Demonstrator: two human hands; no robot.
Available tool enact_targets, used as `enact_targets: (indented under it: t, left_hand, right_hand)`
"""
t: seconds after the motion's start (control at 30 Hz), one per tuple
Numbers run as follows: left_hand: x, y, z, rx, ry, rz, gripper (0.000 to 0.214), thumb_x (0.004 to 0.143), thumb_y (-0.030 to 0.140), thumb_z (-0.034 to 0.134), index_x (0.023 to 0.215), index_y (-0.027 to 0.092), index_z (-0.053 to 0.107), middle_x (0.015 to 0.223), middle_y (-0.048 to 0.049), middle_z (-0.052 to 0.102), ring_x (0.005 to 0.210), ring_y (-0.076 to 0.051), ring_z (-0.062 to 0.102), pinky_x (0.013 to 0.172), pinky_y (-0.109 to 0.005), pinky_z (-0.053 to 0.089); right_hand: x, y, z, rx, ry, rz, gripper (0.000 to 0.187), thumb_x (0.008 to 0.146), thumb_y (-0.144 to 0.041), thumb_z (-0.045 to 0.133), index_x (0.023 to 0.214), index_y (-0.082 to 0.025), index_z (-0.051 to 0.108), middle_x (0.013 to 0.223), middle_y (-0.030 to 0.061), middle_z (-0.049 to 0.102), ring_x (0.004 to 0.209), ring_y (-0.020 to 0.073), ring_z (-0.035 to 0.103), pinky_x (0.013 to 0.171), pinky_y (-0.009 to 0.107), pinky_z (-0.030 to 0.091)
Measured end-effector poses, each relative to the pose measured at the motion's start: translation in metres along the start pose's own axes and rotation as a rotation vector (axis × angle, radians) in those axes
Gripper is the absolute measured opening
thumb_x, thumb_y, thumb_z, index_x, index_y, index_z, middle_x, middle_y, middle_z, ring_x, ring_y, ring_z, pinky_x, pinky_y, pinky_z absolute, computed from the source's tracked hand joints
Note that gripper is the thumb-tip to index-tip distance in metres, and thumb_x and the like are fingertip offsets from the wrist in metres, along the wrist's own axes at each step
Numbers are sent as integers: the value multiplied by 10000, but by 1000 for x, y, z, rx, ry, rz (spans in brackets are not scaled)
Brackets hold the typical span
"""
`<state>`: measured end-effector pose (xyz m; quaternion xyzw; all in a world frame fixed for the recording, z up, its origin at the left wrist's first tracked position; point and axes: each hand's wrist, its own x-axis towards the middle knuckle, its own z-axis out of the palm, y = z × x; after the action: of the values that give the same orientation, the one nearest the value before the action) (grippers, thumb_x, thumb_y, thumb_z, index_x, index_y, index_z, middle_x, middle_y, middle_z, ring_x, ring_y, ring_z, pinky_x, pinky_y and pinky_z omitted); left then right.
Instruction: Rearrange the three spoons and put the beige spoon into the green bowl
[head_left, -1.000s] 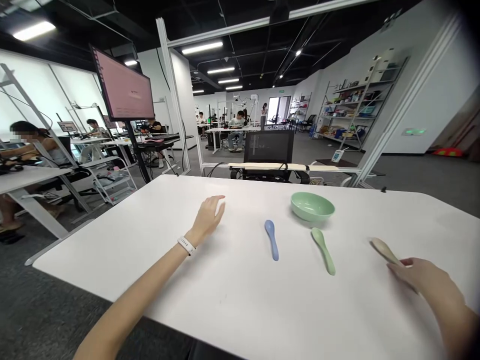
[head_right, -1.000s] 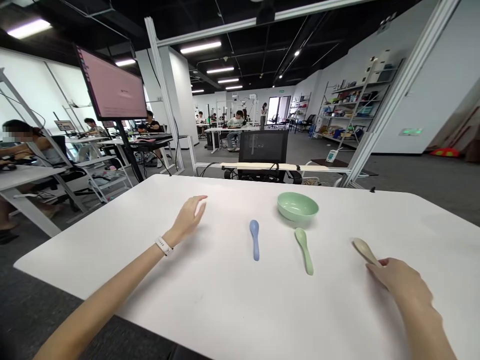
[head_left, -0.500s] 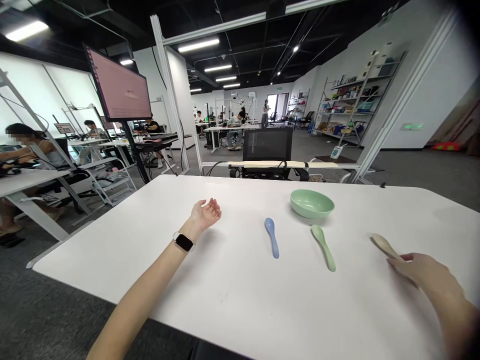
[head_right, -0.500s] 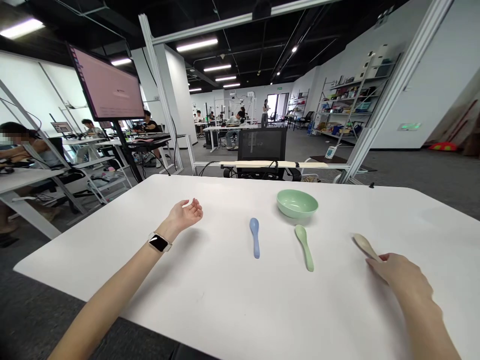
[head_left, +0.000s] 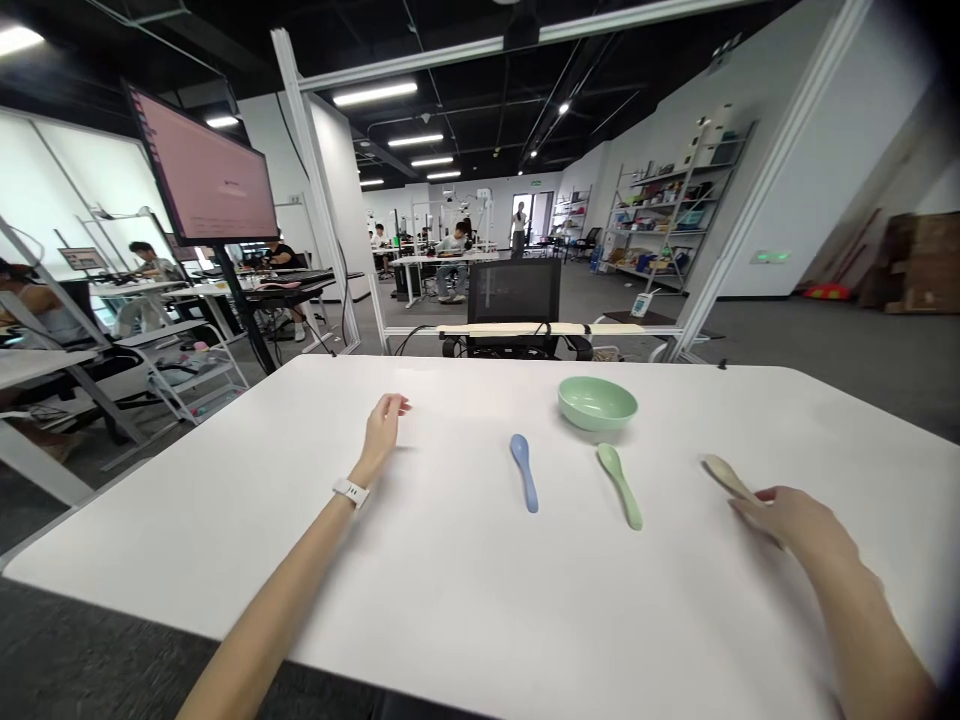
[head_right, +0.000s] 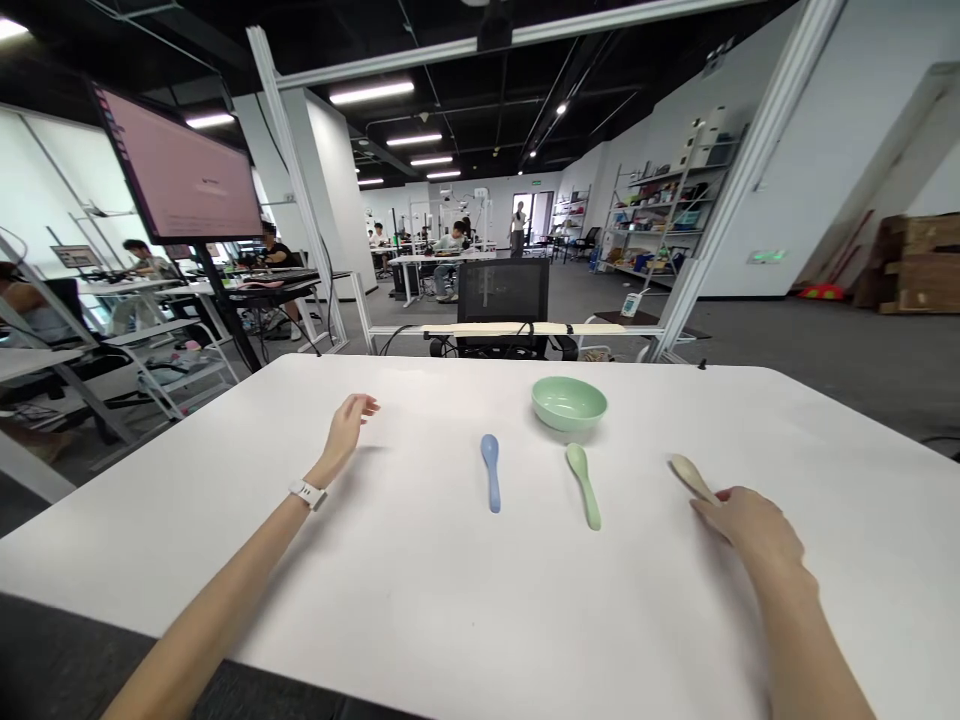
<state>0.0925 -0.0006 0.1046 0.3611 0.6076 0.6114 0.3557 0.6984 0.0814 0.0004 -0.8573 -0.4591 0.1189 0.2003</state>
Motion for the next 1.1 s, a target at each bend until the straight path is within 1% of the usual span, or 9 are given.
enact_targets:
  t: [0.07,0.2,0.33,0.4,0.5,0.67,0.87,0.97,1.1]
  left_hand:
    - [-1,-11,-11,169,-25,102,171,885,360,702,1010,244,719,1388,-102,687,1488,-263,461,1160,-365,443]
    - [-1,-38,-36,518,-101,229,425,813,457,734,1188,260,708,1638,-138,491,1639,-307,172,1315,-520,157]
    - [9,-61,-49,820,-150,293,748,848,610,575,1454,170,582,1705,-191,357,1647,-342,109,1307,-599,-19]
    - [14,-68,-53,930,-160,314,835,866,635,483,1528,128,509,1713,-202,330,1646,-350,106,1305,-602,-29]
    - [22,-77,-56,1050,-168,338,873,885,619,383,1581,95,432,1717,-196,318,1642,-355,126,1308,-602,0]
    - [32,-89,-61,1167,-172,353,852,906,605,312,1594,114,416,1711,-186,333,1625,-365,204,1291,-647,122]
    - [41,-97,-64,1240,-201,321,885,924,641,247,1614,102,376,1717,-188,311,1620,-375,217,1278,-671,151]
    - [43,-100,-66,1260,-203,320,888,933,660,221,1631,124,343,1731,-167,289,1626,-363,198,1286,-657,148]
    - [45,-102,-68,1271,-214,314,901,938,669,192,1638,117,322,1739,-161,267,1629,-366,181,1291,-650,143]
  right_hand:
    - [-8,-4,-3,-20,24,-33,209,638,-401,656,779,-264,730,915,285,743,821,415,727,602,489,491]
    - [-25,-11,-8,-68,105,-181,419,776,-443,651,1089,-181,743,1079,261,750,1017,405,725,762,480,558]
    - [-44,-31,-8,-66,246,-493,581,952,-419,503,1423,-90,594,1454,267,608,1348,389,581,1070,538,492]
    - [-55,-46,-1,-23,226,-682,557,998,-326,410,1484,-91,546,1542,235,552,1452,329,504,1183,516,415]
    - [-70,-66,16,-27,121,-810,577,1036,-317,342,1551,-102,489,1602,199,500,1519,292,434,1251,506,339]
    - [-83,-77,37,-97,-31,-797,599,1066,-398,336,1572,-108,475,1667,186,396,1574,324,329,1270,551,287]
    - [-88,-78,38,-124,-86,-747,601,1087,-408,300,1560,-89,490,1673,181,391,1585,310,305,1284,505,258]
    - [-89,-81,32,-127,-56,-751,571,1081,-389,338,1551,-109,502,1656,174,429,1568,302,345,1276,494,273]
    - [-83,-74,10,-160,117,-647,517,1031,-283,440,1512,-127,549,1551,181,560,1449,308,505,1219,462,353]
